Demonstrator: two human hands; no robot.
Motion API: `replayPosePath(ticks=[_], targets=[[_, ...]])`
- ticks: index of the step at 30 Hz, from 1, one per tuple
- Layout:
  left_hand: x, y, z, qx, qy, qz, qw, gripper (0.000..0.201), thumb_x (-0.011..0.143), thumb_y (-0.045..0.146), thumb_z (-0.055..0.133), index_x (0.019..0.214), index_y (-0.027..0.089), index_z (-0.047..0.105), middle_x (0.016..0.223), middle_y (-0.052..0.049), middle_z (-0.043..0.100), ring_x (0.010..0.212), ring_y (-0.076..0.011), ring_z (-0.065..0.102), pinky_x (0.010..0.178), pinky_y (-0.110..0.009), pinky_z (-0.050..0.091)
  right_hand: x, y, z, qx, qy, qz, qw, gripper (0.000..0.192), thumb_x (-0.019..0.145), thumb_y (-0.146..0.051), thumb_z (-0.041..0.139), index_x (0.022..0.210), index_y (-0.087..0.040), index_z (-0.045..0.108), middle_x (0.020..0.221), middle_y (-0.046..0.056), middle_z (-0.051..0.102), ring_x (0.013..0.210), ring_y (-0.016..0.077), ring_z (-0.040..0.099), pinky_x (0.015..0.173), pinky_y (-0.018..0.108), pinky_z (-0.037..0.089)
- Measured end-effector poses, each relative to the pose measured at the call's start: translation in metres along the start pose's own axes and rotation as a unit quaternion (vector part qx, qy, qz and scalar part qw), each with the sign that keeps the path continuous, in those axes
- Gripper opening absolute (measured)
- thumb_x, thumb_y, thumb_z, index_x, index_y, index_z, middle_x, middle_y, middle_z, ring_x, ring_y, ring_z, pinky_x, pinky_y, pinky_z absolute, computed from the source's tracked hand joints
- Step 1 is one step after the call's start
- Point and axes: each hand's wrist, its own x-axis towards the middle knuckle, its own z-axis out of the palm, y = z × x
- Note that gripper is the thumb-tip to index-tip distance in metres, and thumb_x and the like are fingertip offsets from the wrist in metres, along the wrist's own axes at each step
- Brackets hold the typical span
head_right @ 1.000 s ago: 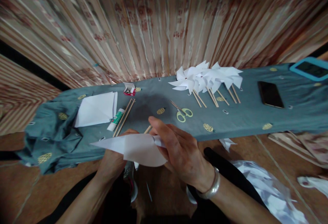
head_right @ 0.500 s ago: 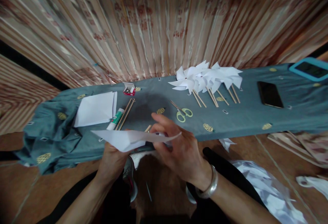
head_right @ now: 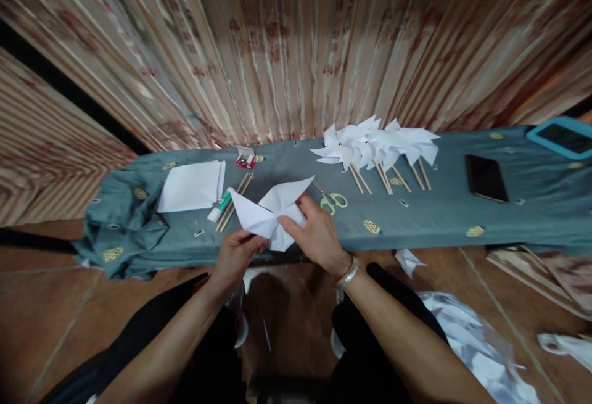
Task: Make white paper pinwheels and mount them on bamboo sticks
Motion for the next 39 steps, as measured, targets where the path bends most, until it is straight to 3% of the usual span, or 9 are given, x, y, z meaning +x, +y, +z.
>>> replayPosePath(ticks=[7,15,24,29,39], targets=[[-0.018,-0.029,-0.002,-0.077,0.064,-0.082,0.992,0.012,0.048,0.024,0.071,0.046,0.015,0.064,0.044,0.001,0.056,0.046,-0.0079,0.044,0.050,-0.023,0.032,0.004,0.025,0.018,0.016,-0.101,0.021,0.995,0.036,0.074,-0.023,0.066,0.109,-0.017,0.061,0.105,0.010,0.074,0.090,0.0248,0.071,0.078,0.036,0.055],[-0.036,-0.044,0.000,-0.142,0.076,-0.147,0.976,0.024,0.042,0.028,0.081,0.050,0.013,0.065,0.051,-0.001,0.059,0.050,-0.0075,0.049,0.050,-0.021,0.035,0.008,0.033,0.026,-0.045,-0.190,0.041,0.980,0.038,0.072,-0.016,0.068,0.110,-0.014,0.064,0.101,0.009,0.077,0.085,0.0213,0.072,0.073,0.030,0.053],[-0.033,-0.058,0.000,-0.178,0.079,-0.205,0.959,0.030,0.037,0.027,0.087,0.052,0.012,0.066,0.048,0.000,0.059,0.043,-0.0063,0.048,0.046,-0.020,0.035,0.018,0.033,0.027,-0.145,-0.233,-0.007,0.962,0.031,0.074,-0.013,0.066,0.106,-0.012,0.066,0.107,0.012,0.074,0.093,0.0224,0.069,0.081,0.031,0.048],[-0.033,-0.059,0.000,-0.195,0.077,-0.215,0.954,0.030,0.038,0.025,0.087,0.055,0.012,0.066,0.051,0.001,0.061,0.044,-0.0059,0.050,0.048,-0.019,0.038,0.022,0.035,0.025,-0.193,-0.245,-0.037,0.949,0.024,0.075,-0.015,0.066,0.099,-0.011,0.067,0.098,0.010,0.073,0.086,0.0207,0.066,0.075,0.028,0.044],[-0.032,-0.062,0.002,-0.202,0.061,-0.226,0.951,0.028,0.042,0.025,0.084,0.056,0.012,0.065,0.050,0.000,0.059,0.041,-0.0056,0.049,0.043,-0.019,0.036,0.027,0.035,0.026,-0.200,-0.261,-0.020,0.944,0.022,0.074,-0.017,0.065,0.096,-0.012,0.067,0.095,0.008,0.072,0.083,0.0194,0.064,0.072,0.027,0.042]])
